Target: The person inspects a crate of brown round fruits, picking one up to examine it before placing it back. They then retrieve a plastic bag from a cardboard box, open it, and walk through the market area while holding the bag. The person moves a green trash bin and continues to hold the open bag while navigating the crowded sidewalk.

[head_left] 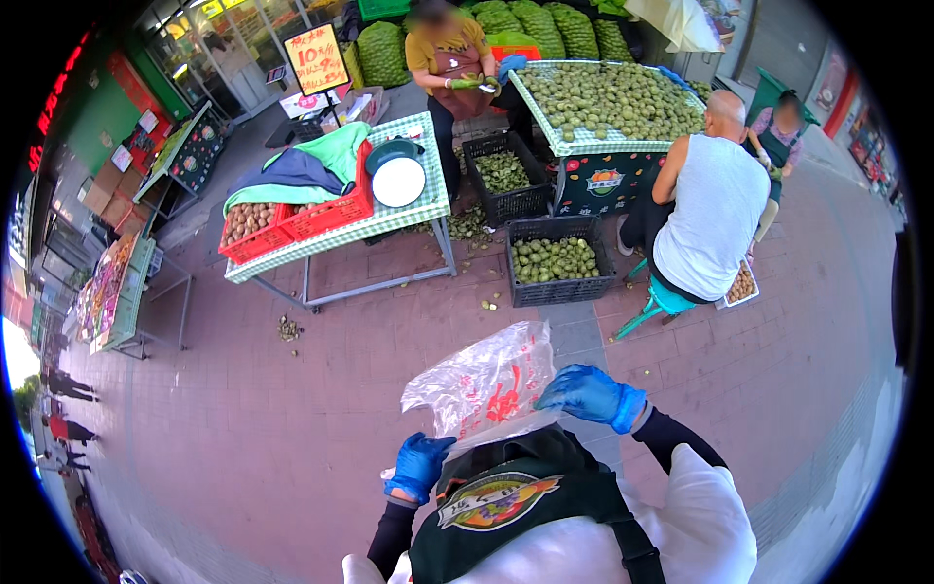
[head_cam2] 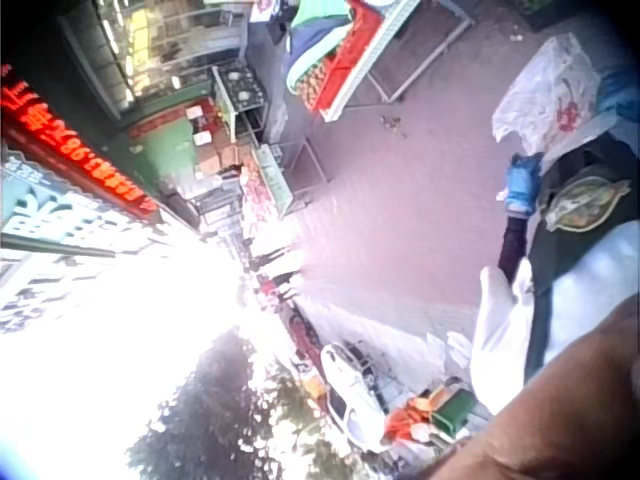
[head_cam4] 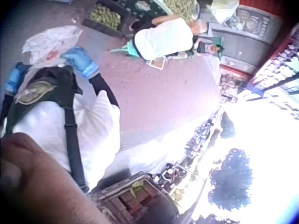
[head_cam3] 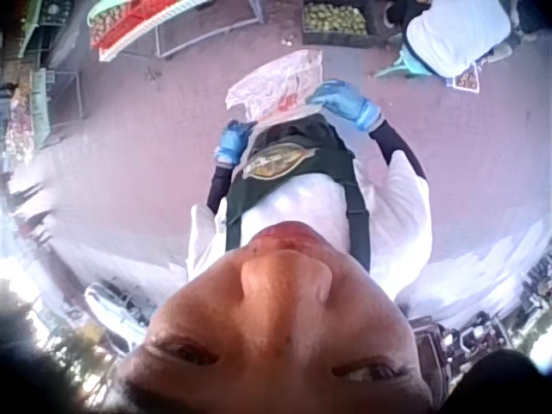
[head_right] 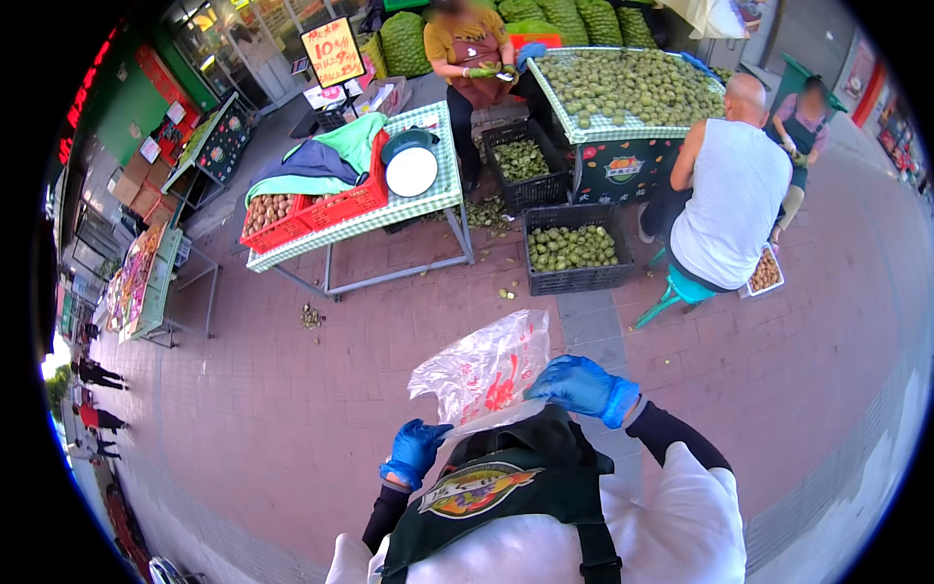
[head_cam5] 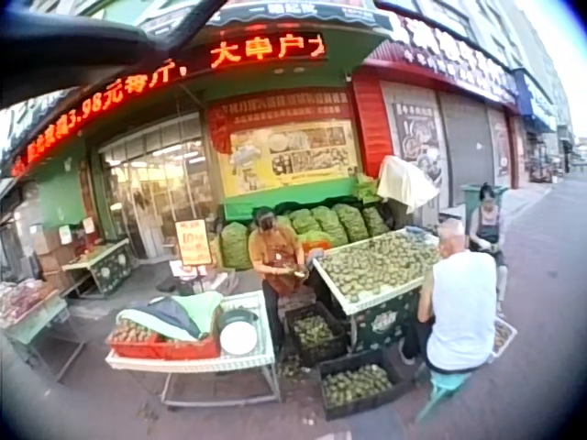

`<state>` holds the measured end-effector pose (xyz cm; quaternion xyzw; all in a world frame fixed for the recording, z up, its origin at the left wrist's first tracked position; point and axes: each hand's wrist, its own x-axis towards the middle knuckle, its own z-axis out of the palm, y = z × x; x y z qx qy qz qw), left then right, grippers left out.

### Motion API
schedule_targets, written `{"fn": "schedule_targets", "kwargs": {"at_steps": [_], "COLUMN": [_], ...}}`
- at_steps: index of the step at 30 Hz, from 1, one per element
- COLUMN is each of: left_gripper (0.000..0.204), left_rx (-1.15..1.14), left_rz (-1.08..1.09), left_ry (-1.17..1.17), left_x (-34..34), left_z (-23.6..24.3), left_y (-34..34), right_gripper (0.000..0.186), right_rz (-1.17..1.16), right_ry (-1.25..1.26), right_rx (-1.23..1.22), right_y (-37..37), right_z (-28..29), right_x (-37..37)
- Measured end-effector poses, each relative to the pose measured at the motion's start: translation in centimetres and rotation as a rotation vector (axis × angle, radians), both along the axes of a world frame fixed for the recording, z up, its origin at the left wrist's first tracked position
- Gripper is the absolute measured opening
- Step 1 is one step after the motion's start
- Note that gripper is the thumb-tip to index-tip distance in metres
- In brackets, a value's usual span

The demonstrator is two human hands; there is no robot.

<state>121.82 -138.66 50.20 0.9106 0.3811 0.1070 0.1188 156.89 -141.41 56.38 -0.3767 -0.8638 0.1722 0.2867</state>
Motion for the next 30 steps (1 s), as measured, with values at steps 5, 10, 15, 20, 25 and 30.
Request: {"fn": "schedule_targets", "kwargs": {"at_steps": [5,10,15,20,25,30], "left_gripper": [0.019,0.018,0.018,0.018,0.017,0.018], "left_rx": [0.001,-0.091,-0.046,-0.112,-0.577,-0.905], "left_rz": [0.003,0.071,0.058,0.043,0.277,0.415], "left_ry": [-0.029,-0.081,-0.017,-0.323,-0.518,-0.83], "left_x": [-3.8,-6.2,-7.9,-9.1,-9.4,-9.8], "left_z": [-2.6,-3.1,-3.2,-2.4,1.5,4.0], "left_y": [3.9,6.6,8.9,10.2,10.1,11.4], "right_gripper": [0.033,0.029,0.027,0.03,0.031,0.024], "right_rz": [-0.203,-0.352,-0.449,-0.484,-0.547,-0.601], "right_ry": [-0.008,0.025,0.034,0.07,0.119,0.292], "right_rx": [0.009,0.011,-0.077,-0.092,-0.165,-0.293], "right_y": [-1.7,-2.8,-3.9,-4.6,-5.6,-6.5], "right_z": [0.5,0.6,1.6,1.6,1.5,1.5], "right_x": [-0.5,-1.6,-2.1,-2.6,-2.5,-1.9]}}
